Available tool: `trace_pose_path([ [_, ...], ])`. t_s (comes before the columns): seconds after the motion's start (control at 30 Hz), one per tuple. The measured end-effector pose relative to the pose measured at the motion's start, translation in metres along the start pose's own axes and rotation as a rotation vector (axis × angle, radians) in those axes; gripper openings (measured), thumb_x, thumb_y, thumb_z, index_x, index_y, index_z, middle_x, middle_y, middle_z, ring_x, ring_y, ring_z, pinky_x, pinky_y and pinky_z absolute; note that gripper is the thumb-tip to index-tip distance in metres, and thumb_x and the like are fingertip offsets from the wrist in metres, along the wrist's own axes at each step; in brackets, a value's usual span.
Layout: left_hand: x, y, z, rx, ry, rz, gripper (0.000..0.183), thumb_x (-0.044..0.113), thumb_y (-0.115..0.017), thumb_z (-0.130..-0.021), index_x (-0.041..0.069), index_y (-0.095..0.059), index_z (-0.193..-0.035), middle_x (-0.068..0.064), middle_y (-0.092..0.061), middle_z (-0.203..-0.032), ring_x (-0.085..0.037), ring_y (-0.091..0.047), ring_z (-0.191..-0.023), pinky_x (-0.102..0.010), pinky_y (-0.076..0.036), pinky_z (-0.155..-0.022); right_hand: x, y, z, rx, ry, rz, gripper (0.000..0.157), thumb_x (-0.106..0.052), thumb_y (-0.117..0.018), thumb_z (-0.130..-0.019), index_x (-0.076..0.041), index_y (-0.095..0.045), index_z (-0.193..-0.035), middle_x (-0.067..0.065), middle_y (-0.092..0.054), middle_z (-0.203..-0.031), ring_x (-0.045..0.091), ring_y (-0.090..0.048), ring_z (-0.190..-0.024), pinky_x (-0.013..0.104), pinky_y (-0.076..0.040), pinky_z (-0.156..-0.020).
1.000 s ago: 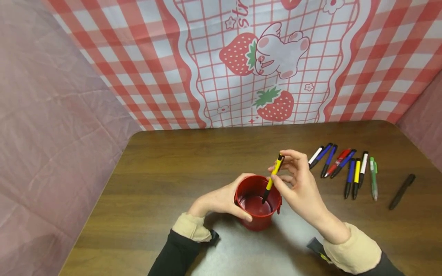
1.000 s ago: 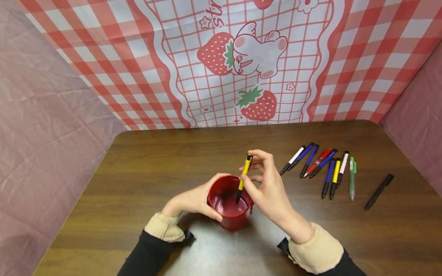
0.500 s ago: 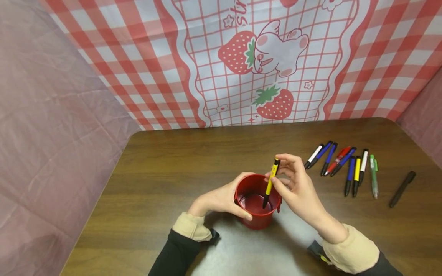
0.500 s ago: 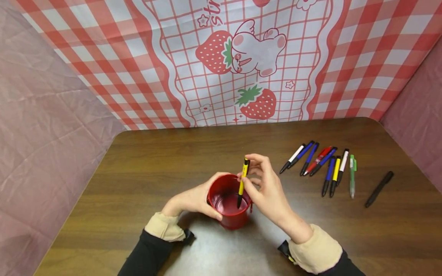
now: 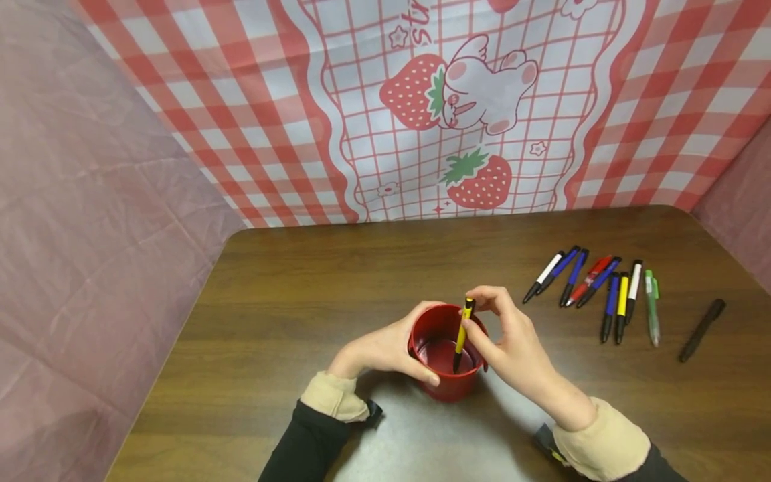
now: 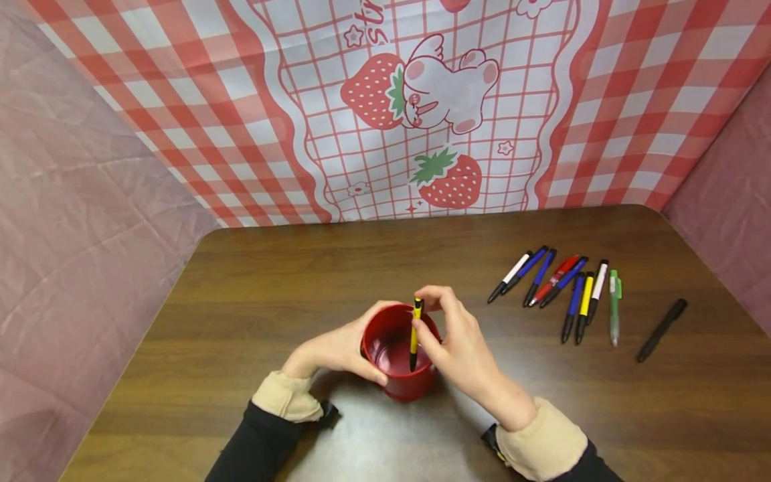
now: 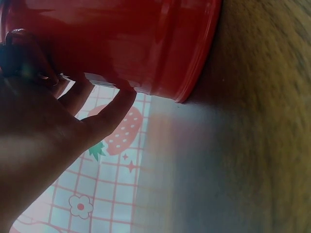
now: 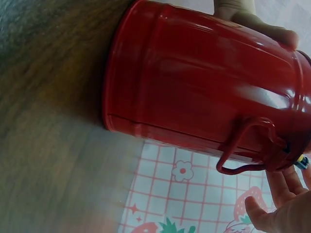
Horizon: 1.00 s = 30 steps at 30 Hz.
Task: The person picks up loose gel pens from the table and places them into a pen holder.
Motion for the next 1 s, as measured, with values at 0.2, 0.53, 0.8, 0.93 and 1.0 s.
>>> trace_pose_path([
  [0.2, 0.002, 0.0, 0.0, -0.005, 0.011, 0.015, 0.088, 0.007, -0.079, -0.067, 0.016, -0.025, -0.135, -0.003, -0.038, -0.133, -0.015, -0.039, -0.121, -0.03, -0.04, -0.098, 0.002, -0.003, 0.002, -0.003, 0.025, 0.04, 0.038, 0.003, -0.068, -0.073, -0.003, -0.05, -0.106, 0.003, -0.058, -0.098, 0.012, -0.053, -0.093, 0.014, -0.038, -0.087],
  [0.53, 0.025, -0.001, 0.002, -0.016, 0.034, 0.034, 0.087, 0.001, -0.077, -0.067, 0.004, -0.024, -0.135, -0.013, -0.037, -0.134, -0.028, -0.037, -0.123, -0.037, -0.037, -0.101, 0.006, -0.004, 0.003, 0.082, 0.079, 0.046, 0.033, 0.003, -0.067, -0.071, -0.001, -0.054, -0.101, 0.006, -0.059, -0.094, 0.019, -0.054, -0.092, 0.026, -0.032, -0.103],
  [0.8, 0.002, 0.0, 0.0, 0.005, -0.004, -0.009, 0.089, 0.008, -0.081, -0.065, 0.018, -0.026, -0.134, 0.001, -0.039, -0.131, -0.012, -0.04, -0.12, -0.032, -0.04, -0.099, 0.012, -0.003, 0.001, 0.07, 0.034, 0.041, 0.03, 0.002, -0.068, -0.073, -0.005, -0.057, -0.1, 0.001, -0.056, -0.096, 0.014, -0.053, -0.093, 0.014, -0.038, -0.085],
  [0.93, 0.011, 0.0, 0.001, 0.001, 0.008, 0.0, 0.088, 0.006, -0.08, -0.066, 0.015, -0.026, -0.135, -0.002, -0.039, -0.131, -0.014, -0.041, -0.119, -0.034, -0.04, -0.098, 0.014, -0.004, 0.001, 0.055, 0.018, 0.029, 0.028, 0.002, -0.069, -0.074, -0.008, -0.058, -0.097, 0.0, -0.056, -0.095, 0.013, -0.053, -0.092, 0.014, -0.038, -0.084],
  [1.0, 0.019, 0.0, 0.002, -0.003, 0.029, 0.015, 0.088, 0.003, -0.079, -0.065, 0.012, -0.026, -0.134, -0.006, -0.039, -0.132, -0.019, -0.04, -0.12, -0.038, -0.039, -0.099, 0.015, -0.004, 0.002, 0.046, 0.002, 0.028, 0.026, 0.001, -0.069, -0.074, -0.009, -0.058, -0.096, 0.0, -0.056, -0.095, 0.012, -0.053, -0.092, 0.015, -0.038, -0.083],
])
Point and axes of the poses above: each hand's wrist, its own z-axis away from the middle knuckle, its own y-axis out of the back of the hand, x = y × z, the point moved 5 cm from there along -z, towards the middle knuckle
